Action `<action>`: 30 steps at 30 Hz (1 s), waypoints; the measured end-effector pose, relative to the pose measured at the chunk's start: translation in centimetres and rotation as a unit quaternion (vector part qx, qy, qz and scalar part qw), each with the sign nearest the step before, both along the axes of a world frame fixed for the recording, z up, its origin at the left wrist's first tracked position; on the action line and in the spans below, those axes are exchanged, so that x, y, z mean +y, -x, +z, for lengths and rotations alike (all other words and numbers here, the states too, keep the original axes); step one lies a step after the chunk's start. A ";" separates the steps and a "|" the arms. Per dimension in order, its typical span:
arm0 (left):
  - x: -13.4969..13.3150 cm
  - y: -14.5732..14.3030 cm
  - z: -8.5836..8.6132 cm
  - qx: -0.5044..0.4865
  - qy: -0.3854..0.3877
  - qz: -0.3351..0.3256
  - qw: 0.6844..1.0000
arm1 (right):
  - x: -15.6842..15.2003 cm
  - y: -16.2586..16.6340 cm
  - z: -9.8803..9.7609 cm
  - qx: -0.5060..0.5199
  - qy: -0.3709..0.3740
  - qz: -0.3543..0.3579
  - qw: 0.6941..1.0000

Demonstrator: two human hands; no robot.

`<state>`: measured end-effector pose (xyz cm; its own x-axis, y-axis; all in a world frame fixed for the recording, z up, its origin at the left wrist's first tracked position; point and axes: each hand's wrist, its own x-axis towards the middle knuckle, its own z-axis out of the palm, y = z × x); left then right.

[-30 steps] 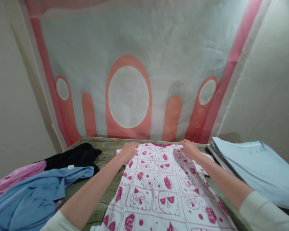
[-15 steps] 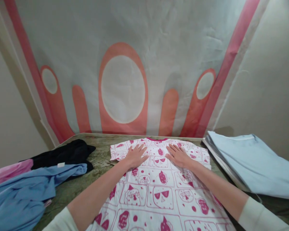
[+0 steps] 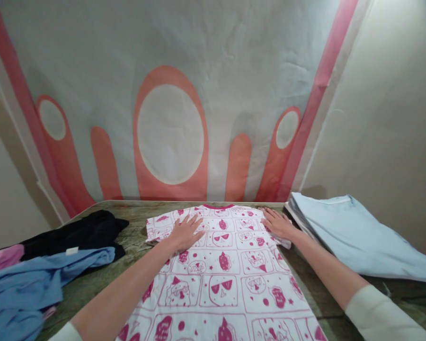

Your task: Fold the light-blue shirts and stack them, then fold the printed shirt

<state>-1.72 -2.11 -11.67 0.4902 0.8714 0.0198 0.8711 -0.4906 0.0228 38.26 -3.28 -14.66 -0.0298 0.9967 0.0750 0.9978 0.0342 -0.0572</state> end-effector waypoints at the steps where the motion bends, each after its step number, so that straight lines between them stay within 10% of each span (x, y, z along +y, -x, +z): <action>1: 0.1 -0.2 0.0 0.003 0.009 0.008 1.000 | -0.1 0.0 0.0 -0.002 -0.011 0.004 1.000; 15: 2.1 -9.0 -1.5 -0.041 -0.015 -0.070 0.997 | 3.9 12.1 0.6 0.046 0.003 0.215 0.976; 26: 1.9 -8.9 -2.2 -0.054 -0.016 -0.038 0.998 | 4.3 6.6 -0.3 -0.018 -0.007 0.037 0.999; 30: 1.9 -9.2 -2.4 -0.057 -0.011 -0.038 0.998 | 2.2 9.5 -0.8 -0.001 -0.032 0.096 0.995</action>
<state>7.52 -0.25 -14.04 0.5483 0.8306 0.0974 0.8238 -0.5565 0.1077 28.77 -1.04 -15.41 -0.2186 0.9662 0.1370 0.9729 0.2267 -0.0466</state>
